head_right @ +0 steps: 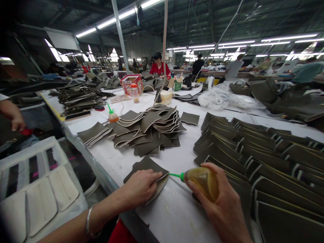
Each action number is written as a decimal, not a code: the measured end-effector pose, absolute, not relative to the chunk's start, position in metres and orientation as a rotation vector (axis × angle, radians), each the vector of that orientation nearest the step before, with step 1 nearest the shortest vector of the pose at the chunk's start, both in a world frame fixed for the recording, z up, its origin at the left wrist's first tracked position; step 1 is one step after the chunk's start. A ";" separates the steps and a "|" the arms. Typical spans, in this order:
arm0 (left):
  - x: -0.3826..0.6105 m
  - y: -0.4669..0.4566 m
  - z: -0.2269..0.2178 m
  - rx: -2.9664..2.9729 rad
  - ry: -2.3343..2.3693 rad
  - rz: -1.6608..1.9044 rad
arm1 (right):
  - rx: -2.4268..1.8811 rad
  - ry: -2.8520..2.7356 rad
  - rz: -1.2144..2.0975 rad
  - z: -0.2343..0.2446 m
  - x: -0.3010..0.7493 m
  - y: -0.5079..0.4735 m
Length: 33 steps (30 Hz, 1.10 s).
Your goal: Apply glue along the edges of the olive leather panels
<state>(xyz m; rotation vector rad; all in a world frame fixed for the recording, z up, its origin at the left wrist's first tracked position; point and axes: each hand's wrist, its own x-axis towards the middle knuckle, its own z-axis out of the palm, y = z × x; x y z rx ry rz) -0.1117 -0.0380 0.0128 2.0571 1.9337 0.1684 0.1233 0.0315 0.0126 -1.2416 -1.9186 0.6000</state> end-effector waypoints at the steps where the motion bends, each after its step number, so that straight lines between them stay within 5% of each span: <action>1: -0.112 -0.038 0.013 2.056 1.935 0.169 | -1.242 -1.922 0.593 0.013 0.123 0.031; 33: -0.113 -0.046 0.003 2.024 1.889 0.265 | -1.317 -1.930 0.952 0.021 0.121 0.017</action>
